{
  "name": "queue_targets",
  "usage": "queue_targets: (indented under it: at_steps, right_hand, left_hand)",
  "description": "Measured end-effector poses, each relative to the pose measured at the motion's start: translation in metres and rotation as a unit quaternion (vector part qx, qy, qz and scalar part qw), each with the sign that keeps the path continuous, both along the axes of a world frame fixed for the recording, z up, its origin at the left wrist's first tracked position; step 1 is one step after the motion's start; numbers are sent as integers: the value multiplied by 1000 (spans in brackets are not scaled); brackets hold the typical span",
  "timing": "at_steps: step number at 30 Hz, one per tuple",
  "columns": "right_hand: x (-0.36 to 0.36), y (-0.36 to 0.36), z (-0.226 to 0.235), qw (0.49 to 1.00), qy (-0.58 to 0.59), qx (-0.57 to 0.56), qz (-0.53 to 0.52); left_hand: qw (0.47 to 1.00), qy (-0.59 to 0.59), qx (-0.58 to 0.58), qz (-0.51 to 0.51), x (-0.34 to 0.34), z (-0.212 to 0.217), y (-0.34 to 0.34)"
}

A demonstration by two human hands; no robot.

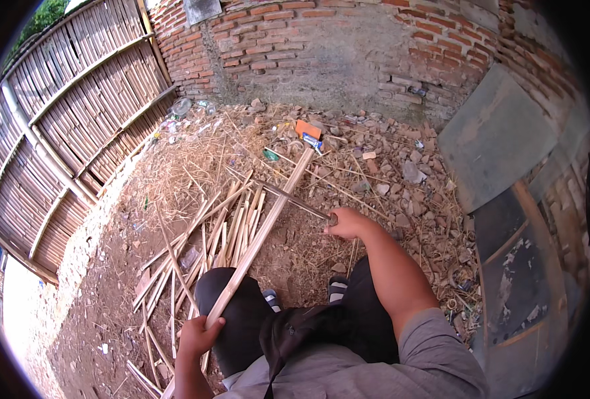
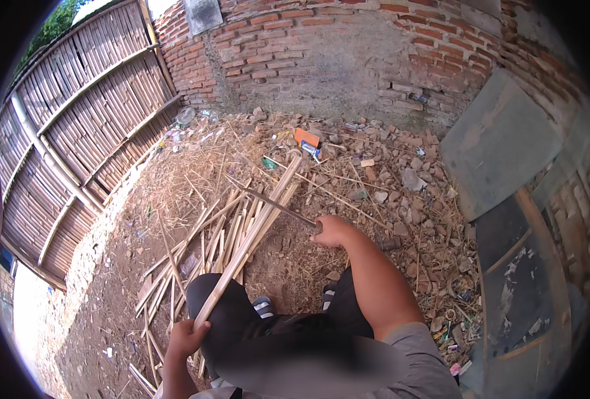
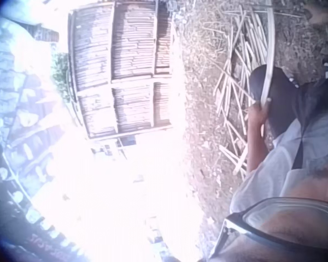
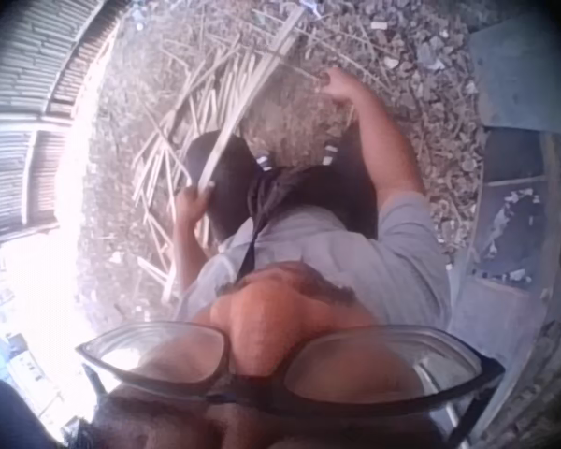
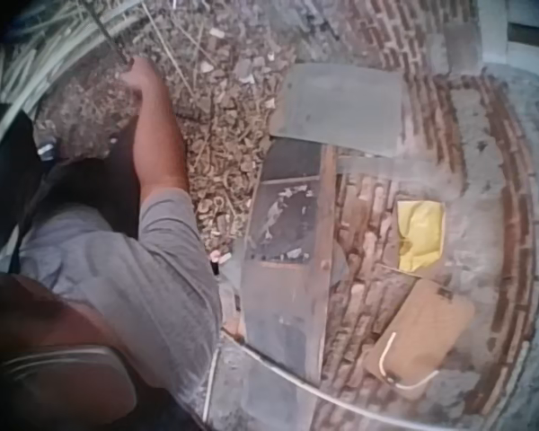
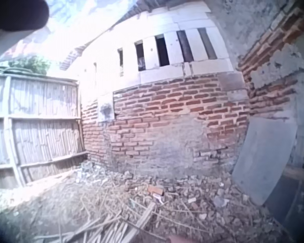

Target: The person is stripping a piece of bamboo by hand using a large blade, drawing the blade along the length of the wood while holding it between their knees.

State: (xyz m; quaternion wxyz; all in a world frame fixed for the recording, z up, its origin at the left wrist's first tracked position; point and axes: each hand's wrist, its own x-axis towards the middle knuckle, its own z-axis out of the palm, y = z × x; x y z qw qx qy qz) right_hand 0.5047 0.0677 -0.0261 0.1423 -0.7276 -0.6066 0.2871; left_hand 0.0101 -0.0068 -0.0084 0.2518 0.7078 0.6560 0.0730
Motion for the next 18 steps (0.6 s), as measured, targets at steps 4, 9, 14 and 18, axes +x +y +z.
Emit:
queue_targets:
  at_steps: [4,9,14,18]
  right_hand:
    - [-1,5,-10,1000,7,-10,22]
    - [-29,2,7,995,-19,-25,94]
    - [-35,3,-9,983,4,-45,178]
    - [-34,0,3,989,-11,-3,149]
  left_hand:
    - [1000,-20,-10,4,6,8,-2]
    - [1000,-25,-8,13,6,12,-4]
    - [1000,-20,-4,7,6,9,-2]
    - [1000,-23,11,6,0,0,-1]
